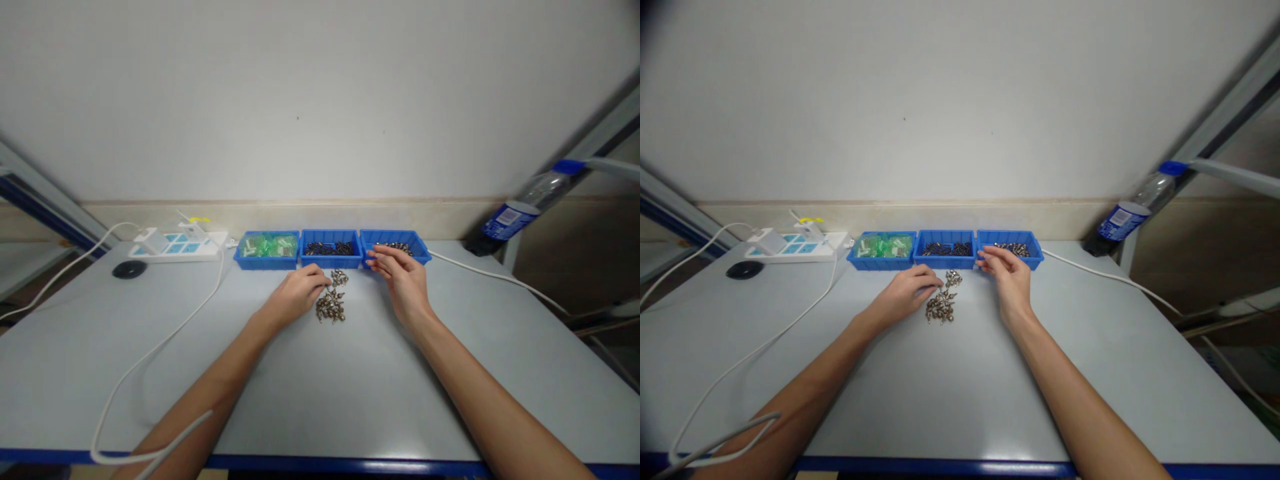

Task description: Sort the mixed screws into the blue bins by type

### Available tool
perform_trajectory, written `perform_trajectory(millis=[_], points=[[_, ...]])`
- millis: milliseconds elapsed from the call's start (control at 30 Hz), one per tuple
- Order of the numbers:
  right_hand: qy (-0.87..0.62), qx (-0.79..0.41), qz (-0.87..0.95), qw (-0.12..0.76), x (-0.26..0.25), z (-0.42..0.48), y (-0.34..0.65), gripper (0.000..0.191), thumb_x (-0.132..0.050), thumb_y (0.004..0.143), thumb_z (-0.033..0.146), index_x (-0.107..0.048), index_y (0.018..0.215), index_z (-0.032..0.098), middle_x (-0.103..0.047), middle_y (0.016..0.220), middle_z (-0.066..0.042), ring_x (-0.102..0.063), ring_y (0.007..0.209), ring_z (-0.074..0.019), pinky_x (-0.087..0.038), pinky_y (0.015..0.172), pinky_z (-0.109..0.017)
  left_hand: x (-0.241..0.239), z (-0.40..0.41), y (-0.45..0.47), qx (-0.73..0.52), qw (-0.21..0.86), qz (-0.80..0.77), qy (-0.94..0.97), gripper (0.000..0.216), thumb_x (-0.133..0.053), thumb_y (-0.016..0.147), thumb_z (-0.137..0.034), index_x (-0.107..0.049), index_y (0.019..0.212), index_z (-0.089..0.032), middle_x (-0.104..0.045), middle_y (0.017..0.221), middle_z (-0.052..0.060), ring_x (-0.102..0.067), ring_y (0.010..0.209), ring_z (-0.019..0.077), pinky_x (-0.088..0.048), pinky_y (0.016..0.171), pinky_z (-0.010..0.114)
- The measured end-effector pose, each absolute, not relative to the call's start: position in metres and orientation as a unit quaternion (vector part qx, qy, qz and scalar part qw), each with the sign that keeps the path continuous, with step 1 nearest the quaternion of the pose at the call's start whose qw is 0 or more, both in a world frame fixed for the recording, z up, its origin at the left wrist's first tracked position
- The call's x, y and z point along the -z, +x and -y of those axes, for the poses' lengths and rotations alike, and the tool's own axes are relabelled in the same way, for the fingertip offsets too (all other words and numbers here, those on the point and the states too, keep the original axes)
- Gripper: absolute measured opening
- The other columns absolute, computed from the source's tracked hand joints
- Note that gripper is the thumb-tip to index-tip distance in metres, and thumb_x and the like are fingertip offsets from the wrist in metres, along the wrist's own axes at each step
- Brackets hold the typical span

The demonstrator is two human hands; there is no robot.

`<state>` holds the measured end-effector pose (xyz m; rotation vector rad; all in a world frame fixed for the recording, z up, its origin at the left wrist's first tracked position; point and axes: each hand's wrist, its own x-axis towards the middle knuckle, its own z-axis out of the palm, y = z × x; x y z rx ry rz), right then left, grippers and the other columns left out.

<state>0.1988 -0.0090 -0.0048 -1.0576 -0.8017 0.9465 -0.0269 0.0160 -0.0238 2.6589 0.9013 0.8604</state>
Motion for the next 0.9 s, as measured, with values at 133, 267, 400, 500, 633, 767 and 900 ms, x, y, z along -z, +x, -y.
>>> perform_trajectory(millis=[133,267,400,500,633,767,900], points=[[-0.475,-0.426,0.368,0.676,0.005,0.009,0.199,0.021,-0.076,0.068,0.027,-0.076,0.087,0.018,-0.076,0.086,-0.007,-0.069,0.071,-0.0166,-0.054,0.072,-0.032,0.016,-0.012,-0.021,-0.369,0.16,-0.324,0.856,0.021,-0.058,0.085,-0.007,-0.074,0.094,-0.016,-0.069,0.094,0.008,-0.066,0.087,0.0164,-0.057,0.082,0.031],[-0.474,-0.433,0.42,0.641,0.006,0.011,0.198,0.021,-0.076,0.071,0.032,-0.075,0.086,0.018,-0.076,0.08,-0.006,-0.069,0.067,-0.0163,-0.054,0.069,-0.031,0.006,-0.005,-0.014,-0.426,0.329,-0.361,0.761,0.018,-0.061,0.08,-0.01,-0.074,0.091,-0.015,-0.068,0.097,0.008,-0.067,0.086,0.0154,-0.061,0.076,0.028],[-0.471,-0.442,0.518,0.56,0.006,0.015,0.194,0.022,-0.076,0.073,0.034,-0.075,0.089,0.018,-0.076,0.078,-0.006,-0.07,0.069,-0.0182,-0.055,0.073,-0.034,0.003,-0.003,-0.012,-0.451,0.445,-0.372,0.679,0.025,-0.069,0.074,-0.013,-0.068,0.1,-0.014,-0.065,0.093,0.005,-0.068,0.087,0.0158,-0.061,0.079,0.03],[-0.461,-0.439,0.573,0.516,0.006,0.018,0.19,0.026,-0.076,0.073,0.034,-0.075,0.093,0.018,-0.076,0.084,-0.007,-0.071,0.077,-0.0202,-0.056,0.08,-0.037,0.002,-0.003,-0.013,-0.46,0.482,-0.356,0.655,0.039,-0.073,0.073,-0.013,-0.057,0.108,-0.018,-0.058,0.087,0.0,-0.068,0.088,0.0161,-0.06,0.077,0.029],[-0.451,-0.428,0.623,0.473,0.008,0.02,0.188,0.029,-0.074,0.078,0.036,-0.075,0.101,0.018,-0.077,0.097,-0.01,-0.071,0.086,-0.0223,-0.055,0.086,-0.041,0.001,-0.002,-0.013,-0.466,0.517,-0.322,0.641,0.048,-0.076,0.073,-0.016,-0.048,0.111,-0.022,-0.051,0.09,-0.001,-0.067,0.089,0.0157,-0.06,0.078,0.029],[-0.443,-0.456,0.614,0.467,0.01,0.019,0.189,0.027,-0.075,0.076,0.037,-0.077,0.095,0.019,-0.077,0.098,-0.01,-0.072,0.089,-0.0235,-0.055,0.088,-0.043,0.0,-0.001,-0.013,-0.46,0.544,-0.304,0.633,0.052,-0.077,0.074,-0.017,-0.044,0.113,-0.024,-0.051,0.091,-0.002,-0.067,0.09,0.0157,-0.059,0.081,0.03],[-0.433,-0.504,0.585,0.465,0.009,0.019,0.19,0.025,-0.079,0.073,0.038,-0.078,0.089,0.019,-0.078,0.094,-0.01,-0.073,0.086,-0.023,-0.055,0.089,-0.044,0.0,-0.002,-0.013,-0.47,0.556,-0.298,0.617,0.051,-0.079,0.073,-0.017,-0.045,0.11,-0.023,-0.05,0.091,-0.002,-0.068,0.089,0.016,-0.06,0.081,0.032]])
